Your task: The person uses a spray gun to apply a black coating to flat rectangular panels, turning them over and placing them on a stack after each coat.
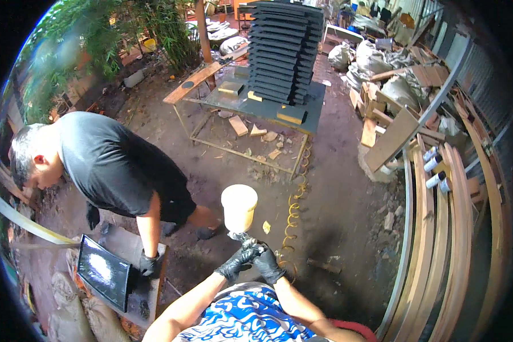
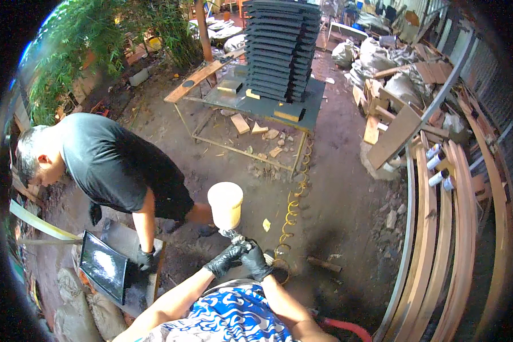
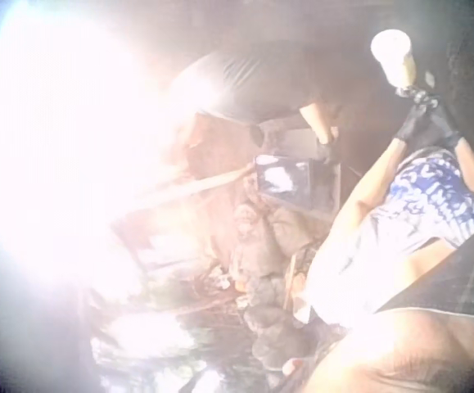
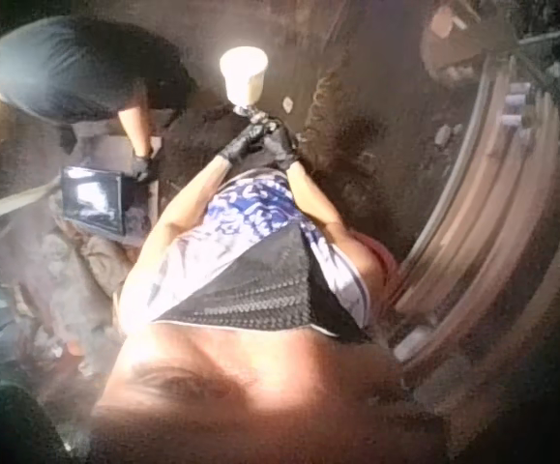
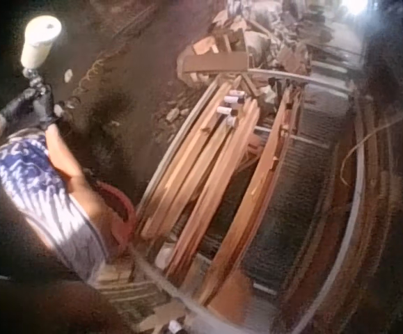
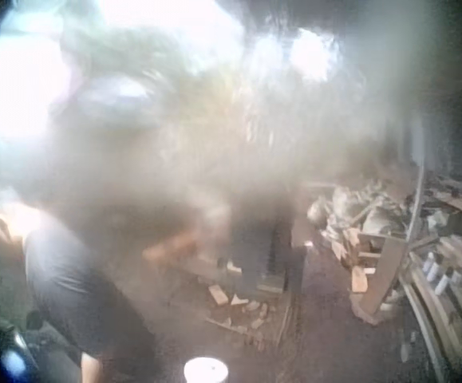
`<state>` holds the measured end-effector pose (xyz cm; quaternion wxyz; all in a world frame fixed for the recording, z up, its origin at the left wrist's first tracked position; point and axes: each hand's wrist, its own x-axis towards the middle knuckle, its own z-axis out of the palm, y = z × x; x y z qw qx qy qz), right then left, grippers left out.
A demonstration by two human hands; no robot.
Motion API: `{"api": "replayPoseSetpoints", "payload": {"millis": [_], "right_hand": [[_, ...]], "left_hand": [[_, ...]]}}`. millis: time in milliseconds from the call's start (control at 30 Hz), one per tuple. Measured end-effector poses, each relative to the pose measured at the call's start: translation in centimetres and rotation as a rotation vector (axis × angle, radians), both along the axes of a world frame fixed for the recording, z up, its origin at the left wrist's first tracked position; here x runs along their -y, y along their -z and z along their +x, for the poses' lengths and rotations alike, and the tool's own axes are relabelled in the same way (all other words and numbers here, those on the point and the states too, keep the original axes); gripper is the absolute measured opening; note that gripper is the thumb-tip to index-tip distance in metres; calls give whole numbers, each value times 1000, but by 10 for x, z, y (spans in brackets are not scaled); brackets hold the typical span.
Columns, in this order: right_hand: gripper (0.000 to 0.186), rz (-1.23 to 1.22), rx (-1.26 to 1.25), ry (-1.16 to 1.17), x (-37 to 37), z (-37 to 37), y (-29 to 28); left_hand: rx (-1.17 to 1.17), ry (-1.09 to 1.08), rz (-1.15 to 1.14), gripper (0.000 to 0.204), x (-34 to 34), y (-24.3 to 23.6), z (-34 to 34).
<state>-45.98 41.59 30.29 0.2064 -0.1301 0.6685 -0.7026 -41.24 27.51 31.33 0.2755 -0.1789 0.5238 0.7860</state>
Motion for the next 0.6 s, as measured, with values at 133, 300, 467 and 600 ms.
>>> {"api": "replayPoseSetpoints", "payload": {"millis": [133,300,467,600], "right_hand": [[33,-50,-141,92,1,-51,20],[31,-203,-190,92,1,-108,-23],[46,105,-400,124,-38,-147,-56],[49,495,-673,223,-52,-171,-87]], "left_hand": [[-338,-42,7,38,-9,-7,-72],[-180,-333,176,15,-40,-61,-127],[-287,-438,331,14,-73,-82,-190],[-367,-401,334,17,-83,-76,-226]]}}
